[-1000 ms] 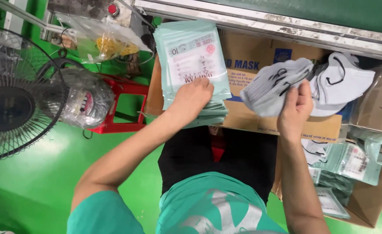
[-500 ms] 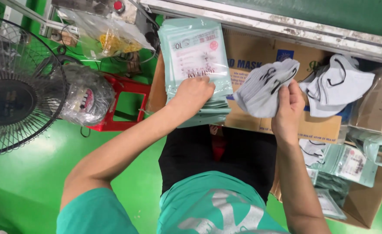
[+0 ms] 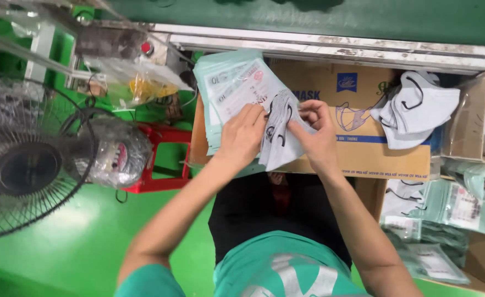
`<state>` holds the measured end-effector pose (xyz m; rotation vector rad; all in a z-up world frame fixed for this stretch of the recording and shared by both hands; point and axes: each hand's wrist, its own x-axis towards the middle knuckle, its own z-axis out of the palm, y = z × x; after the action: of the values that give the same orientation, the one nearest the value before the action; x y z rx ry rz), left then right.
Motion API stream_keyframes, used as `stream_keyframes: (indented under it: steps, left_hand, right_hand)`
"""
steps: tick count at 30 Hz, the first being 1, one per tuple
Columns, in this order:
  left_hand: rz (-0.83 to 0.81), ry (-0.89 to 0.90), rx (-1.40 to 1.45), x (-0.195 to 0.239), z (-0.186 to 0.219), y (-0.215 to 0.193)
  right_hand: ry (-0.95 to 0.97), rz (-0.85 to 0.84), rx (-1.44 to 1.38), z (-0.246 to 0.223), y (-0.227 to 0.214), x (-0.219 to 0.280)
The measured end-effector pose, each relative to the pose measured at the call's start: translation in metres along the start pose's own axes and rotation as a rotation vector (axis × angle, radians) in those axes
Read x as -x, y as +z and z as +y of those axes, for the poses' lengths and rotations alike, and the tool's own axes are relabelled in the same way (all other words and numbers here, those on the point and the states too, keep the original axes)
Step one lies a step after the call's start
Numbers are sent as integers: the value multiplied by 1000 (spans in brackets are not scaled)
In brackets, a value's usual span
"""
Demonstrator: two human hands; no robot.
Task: Manually counting and placing face masks into plastic bags at a factory workstation.
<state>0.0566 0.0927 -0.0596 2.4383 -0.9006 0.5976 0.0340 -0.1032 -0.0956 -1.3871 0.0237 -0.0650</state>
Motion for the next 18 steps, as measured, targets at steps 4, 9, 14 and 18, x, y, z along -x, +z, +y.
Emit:
stream_keyframes:
  steps: [4, 9, 14, 18]
  left_hand:
    - [60, -25, 18, -4, 15, 0]
    - [199, -9, 77, -32, 32, 0]
    - [86, 151, 296, -28, 69, 26]
    - [482, -419, 547, -25, 91, 18]
  right_hand:
    - [340, -49, -173, 9, -34, -2]
    - [-277, 189, 880, -31, -35, 17]
    - [-311, 338, 547, -34, -53, 23]
    - [-267, 358, 93, -20, -78, 31]
